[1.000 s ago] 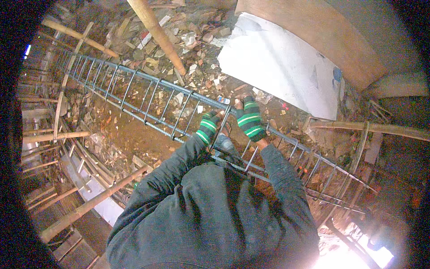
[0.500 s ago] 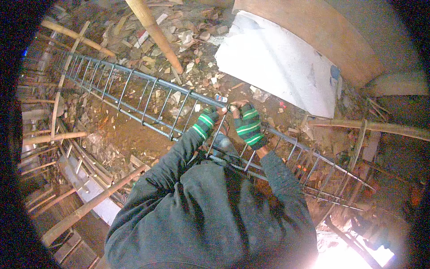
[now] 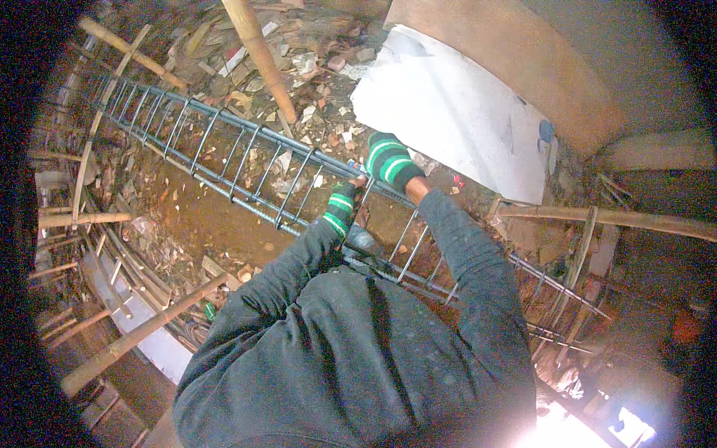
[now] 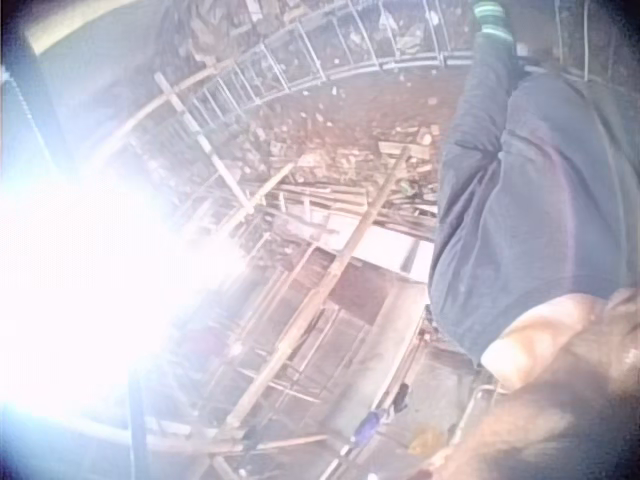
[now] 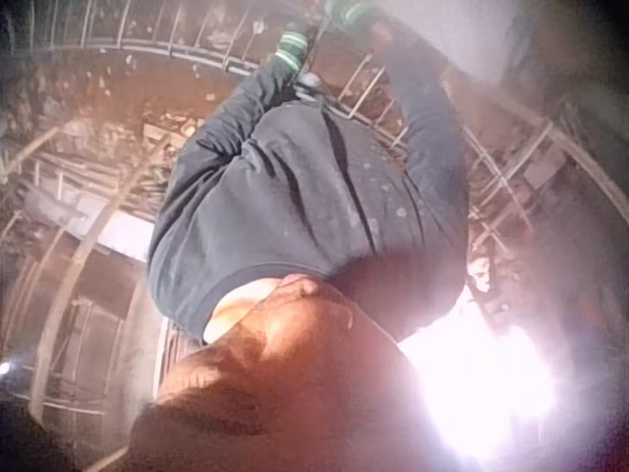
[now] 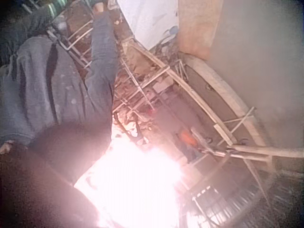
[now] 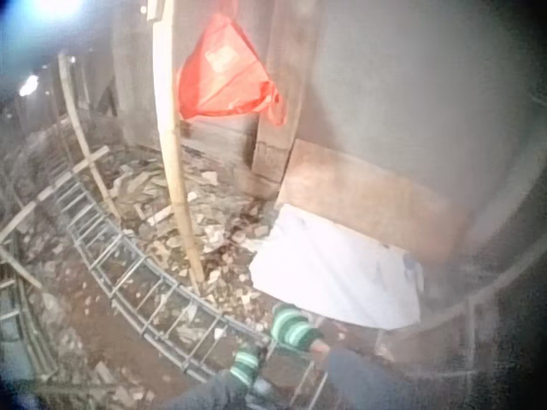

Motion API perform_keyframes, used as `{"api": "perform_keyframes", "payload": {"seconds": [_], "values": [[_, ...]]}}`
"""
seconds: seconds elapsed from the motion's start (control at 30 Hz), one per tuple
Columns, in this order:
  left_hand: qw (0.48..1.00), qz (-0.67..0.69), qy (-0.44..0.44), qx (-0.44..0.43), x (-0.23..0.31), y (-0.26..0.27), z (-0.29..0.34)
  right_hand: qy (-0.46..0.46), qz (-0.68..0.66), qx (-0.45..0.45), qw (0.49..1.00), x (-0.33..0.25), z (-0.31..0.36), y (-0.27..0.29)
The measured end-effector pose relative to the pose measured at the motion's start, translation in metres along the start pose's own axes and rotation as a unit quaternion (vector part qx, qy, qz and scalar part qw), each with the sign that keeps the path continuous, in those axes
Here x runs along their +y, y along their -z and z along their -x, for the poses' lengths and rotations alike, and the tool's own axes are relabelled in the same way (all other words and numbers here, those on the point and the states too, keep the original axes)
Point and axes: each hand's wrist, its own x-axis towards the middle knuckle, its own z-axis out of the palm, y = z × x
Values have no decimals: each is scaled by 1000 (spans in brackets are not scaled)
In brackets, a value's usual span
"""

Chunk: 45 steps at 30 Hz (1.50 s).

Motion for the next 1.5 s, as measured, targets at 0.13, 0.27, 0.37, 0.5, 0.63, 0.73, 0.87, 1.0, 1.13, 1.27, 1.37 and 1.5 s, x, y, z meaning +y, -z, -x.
{"api": "perform_keyframes", "payload": {"seconds": [0.13, 0.27, 0.37, 0.5, 0.63, 0.73, 0.87, 1.0, 1.13, 1.27, 1.37, 1.5], "values": [[989, 92, -105, 42, -11, -7, 0, 62, 131, -144, 979, -1, -34, -5], [990, 44, -109, 83, -13, -12, 7, 103, 127, -191, 968, -7, -52, -4], [989, 26, -135, 61, -7, -11, 11, 92, 106, -242, 960, -13, -60, 2], [996, -47, -74, 26, 3, -2, 16, 86, 96, -246, 961, -16, -61, 7], [988, -114, -106, -10, 8, 6, 15, 123, 117, -159, 973, -15, -46, 1], [979, -167, -110, -47, 7, 17, 6, 103, 78, -95, 987, -13, -25, 3], [976, -172, -115, -64, -5, 21, -7, 77, 20, -75, 994, -11, 1, 13], [986, -70, -148, -35, -18, 17, -3, 107, -8, -26, 994, -12, 13, 15], [986, -105, -118, -48, -10, 20, -1, 138, 12, 7, 990, -9, 11, 7], [979, -156, -121, -58, -5, 23, -3, 87, -27, -44, 995, -3, 4, 1], [976, -151, -144, -66, -5, 23, -4, 93, -23, -15, 995, -2, 5, -1], [971, -163, -160, -74, -1, 20, -1, 39, -41, 47, 997, -6, 22, 3]]}}
